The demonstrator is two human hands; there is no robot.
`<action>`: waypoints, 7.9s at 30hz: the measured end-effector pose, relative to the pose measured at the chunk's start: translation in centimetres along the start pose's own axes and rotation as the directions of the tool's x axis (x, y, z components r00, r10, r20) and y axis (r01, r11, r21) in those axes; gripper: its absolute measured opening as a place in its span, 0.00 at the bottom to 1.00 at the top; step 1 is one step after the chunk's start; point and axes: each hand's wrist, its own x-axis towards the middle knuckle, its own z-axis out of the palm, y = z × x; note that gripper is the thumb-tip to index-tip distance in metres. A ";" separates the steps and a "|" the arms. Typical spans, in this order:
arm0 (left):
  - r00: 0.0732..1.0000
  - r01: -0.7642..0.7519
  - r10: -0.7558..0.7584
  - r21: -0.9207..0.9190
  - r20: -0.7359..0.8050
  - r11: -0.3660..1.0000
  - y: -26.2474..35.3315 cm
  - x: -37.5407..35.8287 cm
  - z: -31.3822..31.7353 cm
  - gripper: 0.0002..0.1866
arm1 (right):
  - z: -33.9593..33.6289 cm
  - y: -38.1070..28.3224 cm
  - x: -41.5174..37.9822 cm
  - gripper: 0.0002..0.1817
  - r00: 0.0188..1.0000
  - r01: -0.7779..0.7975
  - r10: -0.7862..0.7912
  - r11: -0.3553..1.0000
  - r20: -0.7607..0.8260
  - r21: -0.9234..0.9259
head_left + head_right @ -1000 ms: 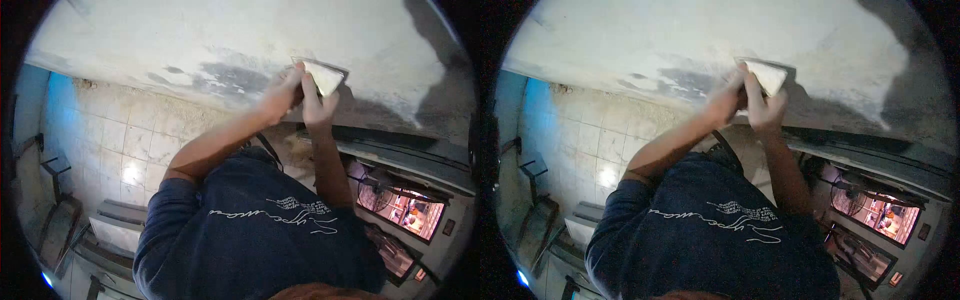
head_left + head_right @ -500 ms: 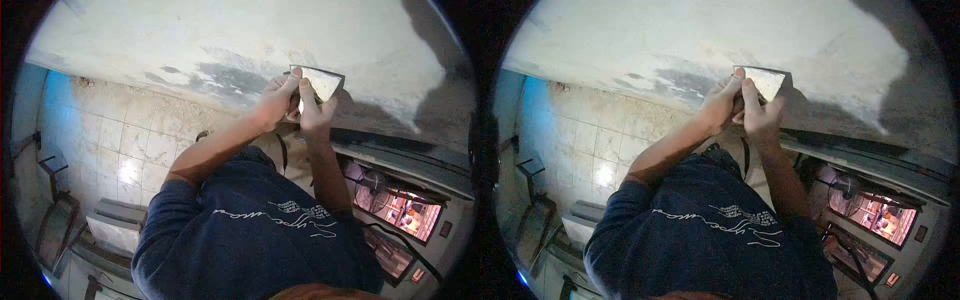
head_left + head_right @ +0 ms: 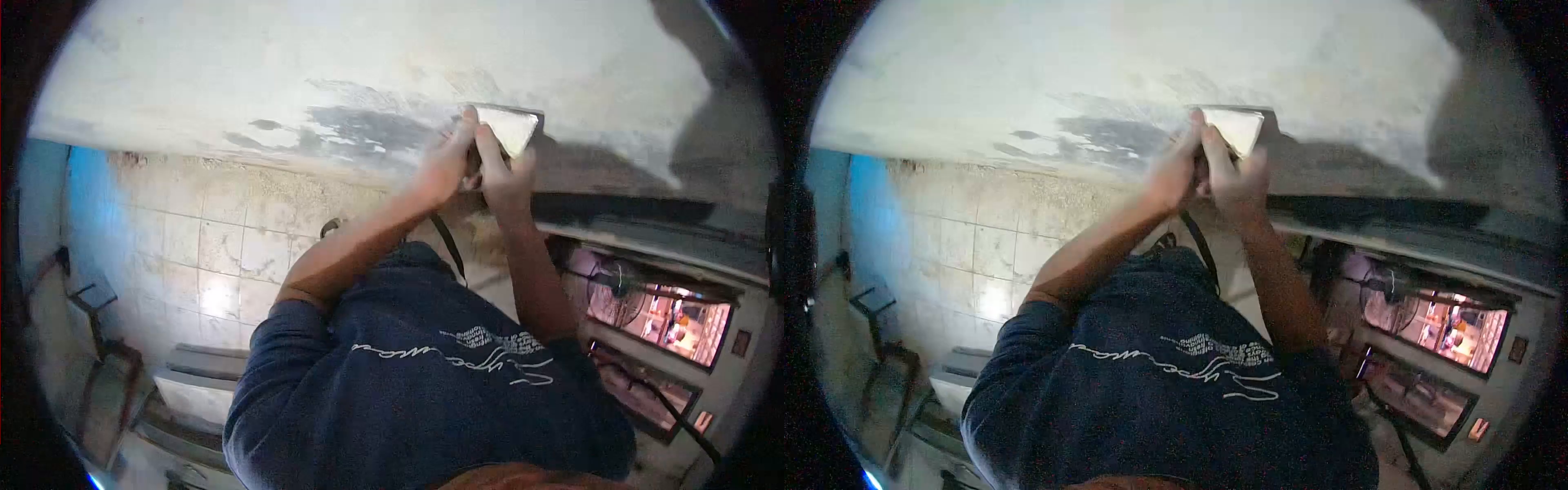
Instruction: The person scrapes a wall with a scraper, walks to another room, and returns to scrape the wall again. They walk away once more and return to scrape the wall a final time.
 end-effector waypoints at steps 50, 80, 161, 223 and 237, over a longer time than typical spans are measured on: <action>0.625 -0.498 0.705 -0.524 0.335 0.691 12.1 -18.7 2.8 0.16 | -3.8 8.4 -4.2 0.12 0.996 -0.054 0.039 0.981 0.086 0.186; 0.593 -0.486 0.707 -0.529 0.385 0.696 12.5 -15.1 0.3 0.25 | -2.8 8.2 -4.9 0.13 0.992 -0.122 0.125 0.949 0.009 0.291; 0.907 -0.420 0.402 -0.302 -0.125 0.856 0.6 0.8 0.9 0.13 | 0.3 -2.2 2.5 0.11 0.959 0.266 -0.266 0.964 0.094 0.012; 0.914 -0.398 0.369 -0.187 -0.171 0.898 -2.3 1.9 1.7 0.15 | -2.2 -0.3 2.0 0.11 0.990 0.060 -0.047 0.993 0.133 -0.098; 0.934 -0.353 0.319 -0.288 -0.159 0.890 -1.0 0.6 1.7 0.13 | -1.0 -2.8 1.2 0.10 0.992 -0.032 0.046 0.992 0.114 -0.125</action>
